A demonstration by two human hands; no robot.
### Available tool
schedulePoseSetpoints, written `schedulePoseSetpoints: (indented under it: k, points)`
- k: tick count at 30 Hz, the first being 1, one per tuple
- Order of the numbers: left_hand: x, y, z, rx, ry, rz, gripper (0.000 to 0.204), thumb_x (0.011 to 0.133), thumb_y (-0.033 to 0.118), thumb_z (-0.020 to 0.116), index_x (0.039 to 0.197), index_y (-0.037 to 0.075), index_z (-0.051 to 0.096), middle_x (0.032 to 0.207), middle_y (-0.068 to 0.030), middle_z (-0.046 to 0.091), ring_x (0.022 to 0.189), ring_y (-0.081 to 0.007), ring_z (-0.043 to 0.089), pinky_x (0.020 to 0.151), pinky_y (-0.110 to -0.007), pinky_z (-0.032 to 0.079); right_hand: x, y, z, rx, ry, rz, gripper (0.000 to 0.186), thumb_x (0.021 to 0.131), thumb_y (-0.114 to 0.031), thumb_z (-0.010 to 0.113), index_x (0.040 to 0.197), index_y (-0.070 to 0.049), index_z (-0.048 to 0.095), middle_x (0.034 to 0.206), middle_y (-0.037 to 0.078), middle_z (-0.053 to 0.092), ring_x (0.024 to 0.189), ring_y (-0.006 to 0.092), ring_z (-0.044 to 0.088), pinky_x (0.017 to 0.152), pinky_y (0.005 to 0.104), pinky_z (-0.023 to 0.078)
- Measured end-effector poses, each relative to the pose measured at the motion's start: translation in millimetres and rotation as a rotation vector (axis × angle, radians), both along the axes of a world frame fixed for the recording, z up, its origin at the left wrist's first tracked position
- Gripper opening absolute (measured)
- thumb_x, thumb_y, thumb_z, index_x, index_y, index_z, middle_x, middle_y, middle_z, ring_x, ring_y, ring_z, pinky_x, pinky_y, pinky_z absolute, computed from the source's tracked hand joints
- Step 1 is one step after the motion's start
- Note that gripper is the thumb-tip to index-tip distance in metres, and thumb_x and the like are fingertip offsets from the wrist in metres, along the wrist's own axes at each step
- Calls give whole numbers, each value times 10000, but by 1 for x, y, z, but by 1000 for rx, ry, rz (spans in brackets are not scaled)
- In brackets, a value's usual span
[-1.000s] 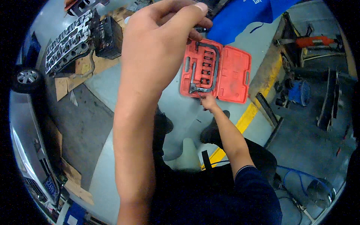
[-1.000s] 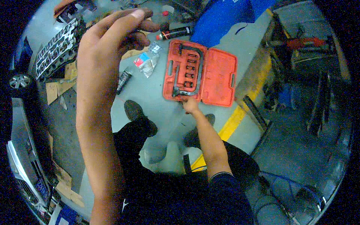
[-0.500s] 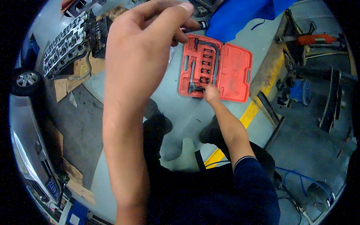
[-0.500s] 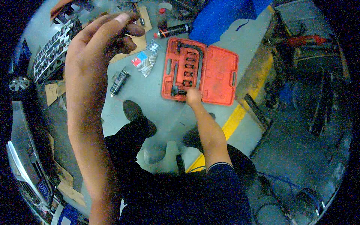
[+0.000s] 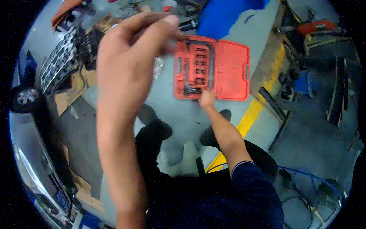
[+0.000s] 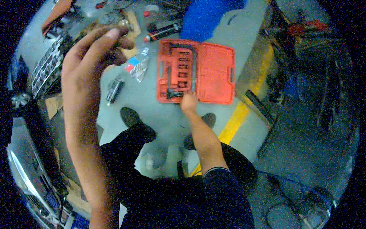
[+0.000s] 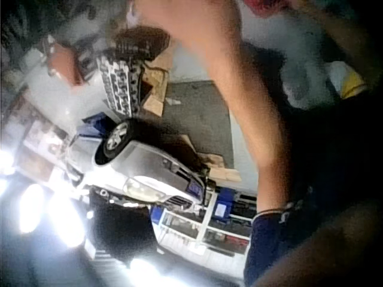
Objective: The person sits on a stool in a garage, handling a timing chain and a valve cover. They place the timing chain into a red tool case and then pick up the valve cover to inspect it. The person then stands up, walks to a workbench to retrieve a screwdriver, and returns to the car to place a white sheet of paper over the engine bay.
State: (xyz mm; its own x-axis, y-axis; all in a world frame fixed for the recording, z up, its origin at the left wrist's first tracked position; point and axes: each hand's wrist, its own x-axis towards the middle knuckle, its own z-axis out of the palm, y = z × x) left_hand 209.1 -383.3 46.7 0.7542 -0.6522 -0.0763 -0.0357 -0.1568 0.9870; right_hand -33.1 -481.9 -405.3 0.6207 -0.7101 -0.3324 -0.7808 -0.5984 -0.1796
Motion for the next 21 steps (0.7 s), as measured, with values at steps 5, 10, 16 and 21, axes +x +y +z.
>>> schedulePoseSetpoints:
  k: [5,10,16,21]
  points:
    - [-6,-10,-4,59,-10,-13,384,975,264,592,1155,-67,666,956,-97,700,800,-120,601,775,-247,477,-20,-20,-7,-50,-184,-249,360,753,-59,681,1105,2,639,1127,199,647,1108,377,584,991,469,461]
    - [-10,-20,-7,95,-7,44,327,936,234,643,1070,-59,703,893,-63,720,794,-107,611,805,-242,464,-64,-78,-17,-36,-450,-1143,433,779,-155,728,1116,72,578,1151,270,619,1171,386,567,1029,477,446]
    - [-1,-9,-21,229,-129,71,310,947,221,629,1087,-45,703,900,-57,689,791,-106,585,780,-242,451,-160,-165,-55,-422,-45,-1123,760,826,-393,763,1348,75,470,1232,289,607,1102,399,630,989,477,486]
    - [23,11,-34,371,-207,130,297,945,210,626,1087,-40,699,904,-58,681,795,-113,584,777,-244,452,-232,-246,-102,87,-226,-910,611,849,-425,754,1266,-8,592,1259,216,648,1137,358,643,921,433,534]
